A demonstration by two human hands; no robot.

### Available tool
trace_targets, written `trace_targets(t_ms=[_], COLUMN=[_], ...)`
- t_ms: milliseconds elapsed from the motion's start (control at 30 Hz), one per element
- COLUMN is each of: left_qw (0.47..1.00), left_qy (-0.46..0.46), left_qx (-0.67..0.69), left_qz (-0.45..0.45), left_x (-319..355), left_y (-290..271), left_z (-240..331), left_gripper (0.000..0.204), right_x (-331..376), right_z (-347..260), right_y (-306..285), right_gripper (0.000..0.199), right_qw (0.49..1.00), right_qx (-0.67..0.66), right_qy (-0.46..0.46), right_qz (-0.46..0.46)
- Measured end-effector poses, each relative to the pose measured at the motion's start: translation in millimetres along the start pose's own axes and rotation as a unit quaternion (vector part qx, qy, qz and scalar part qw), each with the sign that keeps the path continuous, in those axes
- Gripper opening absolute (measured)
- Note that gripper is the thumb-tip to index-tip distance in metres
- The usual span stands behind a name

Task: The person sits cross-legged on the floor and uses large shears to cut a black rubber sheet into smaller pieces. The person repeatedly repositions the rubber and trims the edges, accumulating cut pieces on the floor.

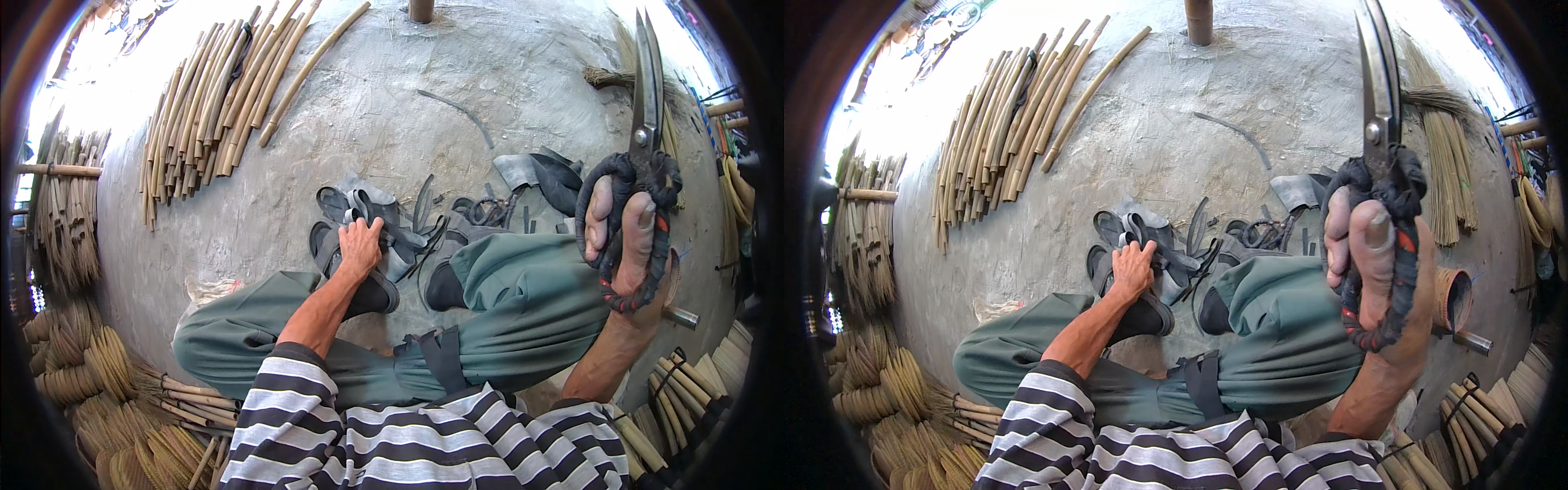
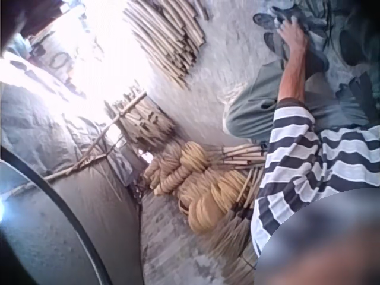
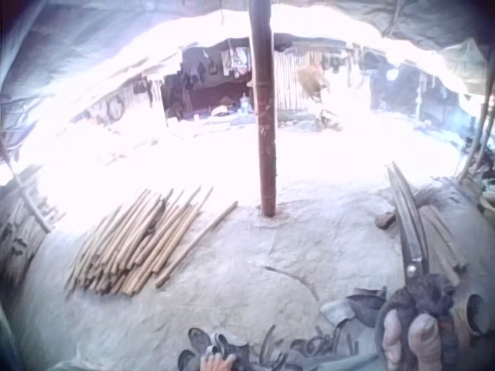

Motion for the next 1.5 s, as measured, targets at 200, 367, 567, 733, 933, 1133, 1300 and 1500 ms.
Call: trace_targets(t_ms=[200,367,567,733,933,1133,1300,1500], left_qw=[0.989,0.991,0.976,0.973,0.936,0.92,0.975,0.963], left_qy=[0.037,-0.055,-0.186,-0.214,-0.291,-0.38,-0.192,0.126], left_qx=[0.141,0.103,0.035,0.025,-0.119,-0.09,-0.078,-0.092], left_qz=[-0.028,-0.063,-0.107,0.086,0.162,0.026,-0.077,-0.218], left_x=[-3.9,-26.2,16.5,97.0,177.5,160.7,69.8,-4.1], left_y=[-16.6,-106.8,-247.5,-358.9,-393.8,-300.3,-233.5,-142.9], left_z=[-38.4,-112.8,-261.4,-385.3,-484.9,-458.9,-313.2,-123.7], left_gripper=[0.03,0.025,0.024,0.024,0.031,0.096,0.077,0.05], right_x=[7.1,10.1,11.9,7.5,2.6,2.2,-0.3,-2.2], right_z=[2.6,11.4,11.0,8.4,2.4,5.3,4.5,7.5], right_y=[1.4,1.6,4.3,7.7,17.2,22.7,25.5,23.9], right_gripper=[0.057,0.045,0.039,0.035,0.045,0.051,0.041,0.038], right_qw=[0.998,0.999,0.999,0.996,0.992,0.996,0.99,0.987], right_qx=[0.068,0.032,0.034,0.083,0.104,0.079,0.137,0.148], right_qy=[0.004,-0.001,-0.008,-0.029,-0.024,0.034,0.033,0.062], right_qz=[-0.005,-0.009,-0.001,-0.036,-0.066,-0.013,-0.001,0.009])
Point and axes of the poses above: each hand's wrist, its own x-axis away from the middle knuckle, its own y-axis out of the palm, z = x × y, the point moved 5 cm from there along -x, towards the middle knuckle, and after that the axes turned 2 degrees about y, right-handed, at the moved point
